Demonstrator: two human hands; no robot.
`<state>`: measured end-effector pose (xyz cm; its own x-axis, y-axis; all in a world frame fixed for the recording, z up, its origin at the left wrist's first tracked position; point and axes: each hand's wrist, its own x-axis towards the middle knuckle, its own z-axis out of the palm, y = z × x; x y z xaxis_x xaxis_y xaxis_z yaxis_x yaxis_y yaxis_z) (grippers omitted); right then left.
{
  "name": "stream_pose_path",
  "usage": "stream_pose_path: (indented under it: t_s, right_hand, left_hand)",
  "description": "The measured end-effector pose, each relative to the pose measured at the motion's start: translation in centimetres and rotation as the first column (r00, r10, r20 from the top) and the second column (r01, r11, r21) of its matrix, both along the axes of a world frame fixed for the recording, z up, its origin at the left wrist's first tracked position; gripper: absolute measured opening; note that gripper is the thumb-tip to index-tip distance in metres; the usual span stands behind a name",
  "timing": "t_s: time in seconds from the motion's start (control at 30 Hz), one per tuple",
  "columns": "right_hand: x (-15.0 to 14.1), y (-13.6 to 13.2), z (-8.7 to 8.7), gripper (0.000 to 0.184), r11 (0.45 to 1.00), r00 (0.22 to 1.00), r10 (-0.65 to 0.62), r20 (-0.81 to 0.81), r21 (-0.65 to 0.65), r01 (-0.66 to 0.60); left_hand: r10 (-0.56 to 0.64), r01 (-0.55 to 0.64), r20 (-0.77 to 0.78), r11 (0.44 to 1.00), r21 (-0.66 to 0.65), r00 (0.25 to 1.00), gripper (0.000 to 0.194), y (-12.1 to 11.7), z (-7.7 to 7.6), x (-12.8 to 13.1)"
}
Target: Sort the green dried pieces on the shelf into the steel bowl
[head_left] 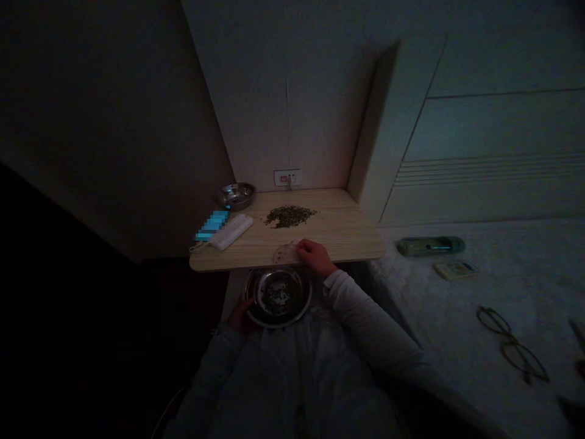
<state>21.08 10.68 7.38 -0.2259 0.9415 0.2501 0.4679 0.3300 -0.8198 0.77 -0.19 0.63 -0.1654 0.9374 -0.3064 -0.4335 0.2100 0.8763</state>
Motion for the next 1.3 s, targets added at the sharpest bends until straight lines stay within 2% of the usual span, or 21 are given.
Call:
stream_pose_path:
  t_s: [0.13, 0.27, 0.43, 0.53, 0.7, 0.8, 0.9, 1.13, 1.3]
  right_hand:
    - [0.0, -0.1, 0.0, 0.016, 1.0, 1.0, 0.003, 0.023, 0.013, -0.003]
    - [0.0, 0.0, -0.1, 0.016, 1.0, 0.999, -0.002, 0.051, 0.011, 0.001]
    - [-0.1, 0.1, -0.2, 0.015, 1.0, 0.995, -0.012, 0.099, 0.029, 0.009]
    - [-0.2, 0.0, -0.3, 0.015, 1.0, 0.995, -0.017, 0.1, 0.024, 0.015]
    - [-0.2, 0.2, -0.4, 0.016, 1.0, 1.0, -0.009, 0.005, 0.024, 0.008]
    - [-0.2, 0.3, -0.4, 0.016, 0.998, 0.998, -0.052, -0.02, 0.041, 0.053]
    - [-0.2, 0.2, -0.2, 0.015, 0.996, 0.997, -0.073, 0.015, 0.053, 0.072]
    - [-0.3, 0.2, -0.3, 0.016, 0.996, 0.992, -0.054, 0.116, 0.07, 0.047]
    - [-0.2, 0.2, -0.4, 0.016, 0.997, 0.99, -0.042, 0.135, 0.064, 0.033]
  left_hand:
    - [0.025, -0.022, 0.06, 0.998, -0.053, 0.998, 0.026, 0.3, 0.6, 0.6]
    - [0.001, 0.005, 0.113, 0.998, -0.055, 0.994, 0.029, 0.1, 0.8, 0.7]
    - [0.039, -0.035, 0.071, 0.998, -0.058, 0.997, 0.028, 0.0, 1.2, 0.8]
    - [0.04, -0.038, 0.046, 0.998, -0.059, 0.998, 0.025, -0.2, 0.9, 0.7]
    - [0.08, -0.08, -0.007, 0.996, -0.043, 0.997, 0.024, -0.4, 0.0, -0.1]
    - [0.056, -0.054, 0.039, 0.997, -0.061, 0.998, 0.022, -0.1, 0.1, 0.1]
    - [0.019, -0.01, 0.103, 0.996, -0.086, 0.995, 0.022, 0.1, 0.5, 0.5]
    - [0.081, -0.071, 0.092, 0.991, -0.111, 0.992, 0.012, -0.4, 1.1, 0.6]
    - [0.084, -0.066, 0.148, 0.991, -0.12, 0.985, 0.017, -0.2, 1.5, 0.9]
